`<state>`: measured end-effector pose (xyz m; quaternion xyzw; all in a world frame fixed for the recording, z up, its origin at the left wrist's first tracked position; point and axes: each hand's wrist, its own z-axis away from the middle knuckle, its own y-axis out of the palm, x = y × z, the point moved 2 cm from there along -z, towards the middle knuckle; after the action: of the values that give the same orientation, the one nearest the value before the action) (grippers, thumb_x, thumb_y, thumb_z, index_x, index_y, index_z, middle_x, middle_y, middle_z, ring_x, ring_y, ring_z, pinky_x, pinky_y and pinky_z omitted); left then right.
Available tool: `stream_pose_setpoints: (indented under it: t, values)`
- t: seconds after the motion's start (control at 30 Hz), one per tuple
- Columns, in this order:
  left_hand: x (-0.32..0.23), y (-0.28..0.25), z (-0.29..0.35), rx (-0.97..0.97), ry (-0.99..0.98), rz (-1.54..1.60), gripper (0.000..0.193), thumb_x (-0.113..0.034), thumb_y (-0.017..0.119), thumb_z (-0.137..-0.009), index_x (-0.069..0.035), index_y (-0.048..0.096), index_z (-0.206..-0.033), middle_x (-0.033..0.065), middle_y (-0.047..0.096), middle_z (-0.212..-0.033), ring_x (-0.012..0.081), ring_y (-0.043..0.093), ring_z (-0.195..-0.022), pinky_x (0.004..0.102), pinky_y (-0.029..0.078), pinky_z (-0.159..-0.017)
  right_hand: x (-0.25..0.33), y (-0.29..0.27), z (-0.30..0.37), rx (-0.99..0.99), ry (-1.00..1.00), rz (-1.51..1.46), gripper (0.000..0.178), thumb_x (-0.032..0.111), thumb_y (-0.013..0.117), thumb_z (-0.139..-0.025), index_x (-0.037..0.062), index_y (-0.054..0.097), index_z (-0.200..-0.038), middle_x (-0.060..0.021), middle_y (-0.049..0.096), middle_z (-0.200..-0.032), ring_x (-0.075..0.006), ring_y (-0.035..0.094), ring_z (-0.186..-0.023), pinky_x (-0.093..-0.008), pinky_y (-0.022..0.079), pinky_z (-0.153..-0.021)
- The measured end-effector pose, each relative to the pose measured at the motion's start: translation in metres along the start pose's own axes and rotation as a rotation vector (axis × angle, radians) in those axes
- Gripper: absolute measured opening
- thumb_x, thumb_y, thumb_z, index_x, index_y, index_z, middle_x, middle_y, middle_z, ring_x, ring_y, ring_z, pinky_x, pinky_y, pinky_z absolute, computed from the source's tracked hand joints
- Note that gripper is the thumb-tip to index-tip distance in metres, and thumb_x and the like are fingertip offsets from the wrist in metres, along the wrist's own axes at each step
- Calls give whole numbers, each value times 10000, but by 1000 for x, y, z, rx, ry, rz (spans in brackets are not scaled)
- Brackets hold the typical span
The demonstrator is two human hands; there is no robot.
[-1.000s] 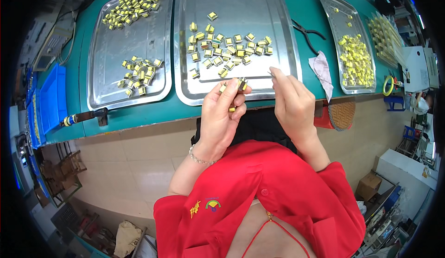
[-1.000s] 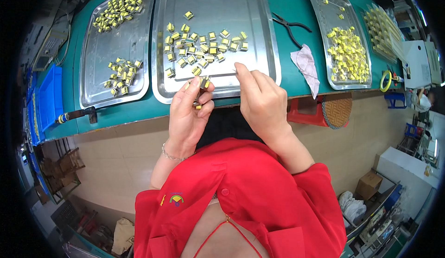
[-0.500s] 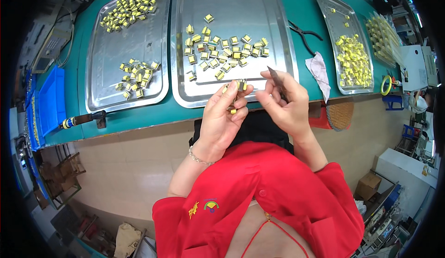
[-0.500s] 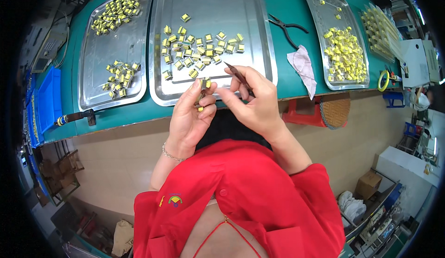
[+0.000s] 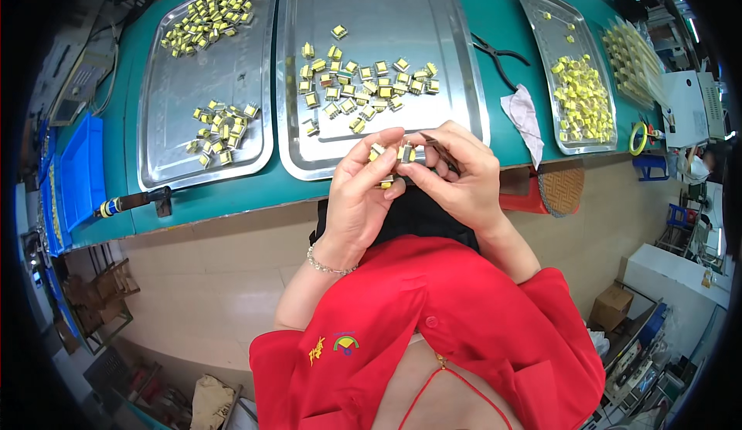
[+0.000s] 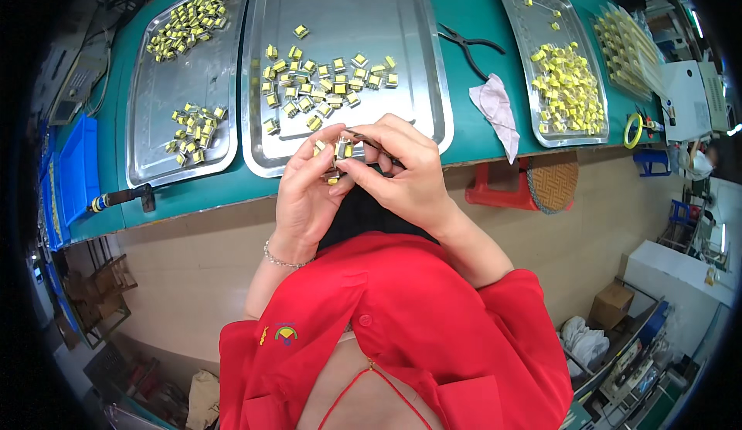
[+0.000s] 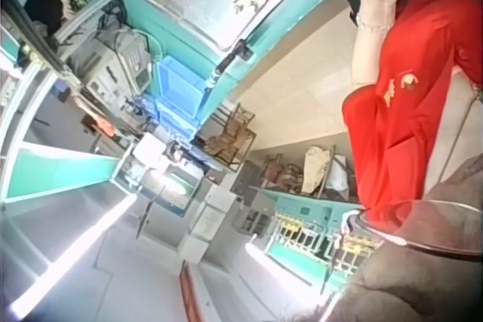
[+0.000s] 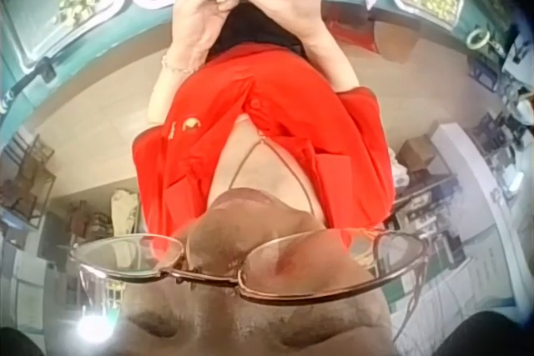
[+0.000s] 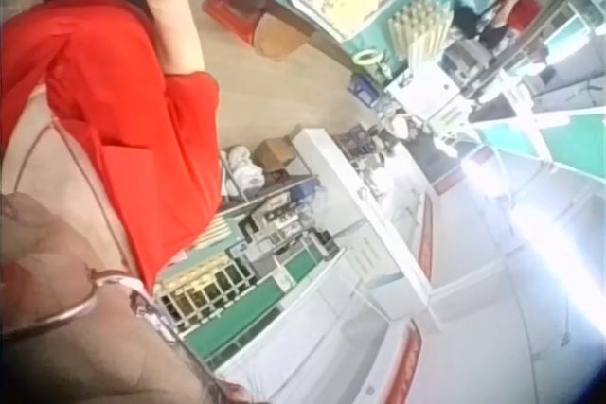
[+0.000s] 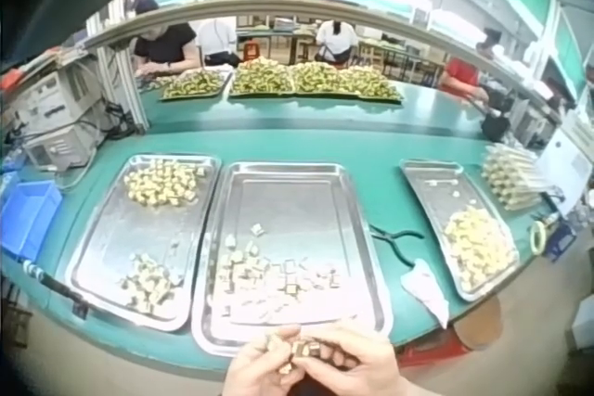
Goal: The person assembles small yellow electronic components at a workbench using tweezers, taking them from metal trays.
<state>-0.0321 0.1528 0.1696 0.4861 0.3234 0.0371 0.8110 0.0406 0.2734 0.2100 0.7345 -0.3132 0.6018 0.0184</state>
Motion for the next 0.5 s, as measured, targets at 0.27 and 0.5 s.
stream_pose_setpoints:
  t: [0.27,0.5]
  values:
    - [5,-3,-3,84,-34,-21,269,-85,591,-888,6,559,-1139,32,605,-893,58,520,-705,178,355,-540,-4,-6,4,45,78,-68,352,-40,683,-743,-11,605,-1085,8,467,-755,-29,388,-585,-177,296,-482]
    - [6,-6,-3,40,56,-91,263,-40,604,-868,33,577,-1119,51,602,-881,47,432,-626,188,332,-516,4,-14,7,38,-134,494,179,159,633,-841,10,590,-929,-78,523,-695,-205,505,-536,-288,394,-477]
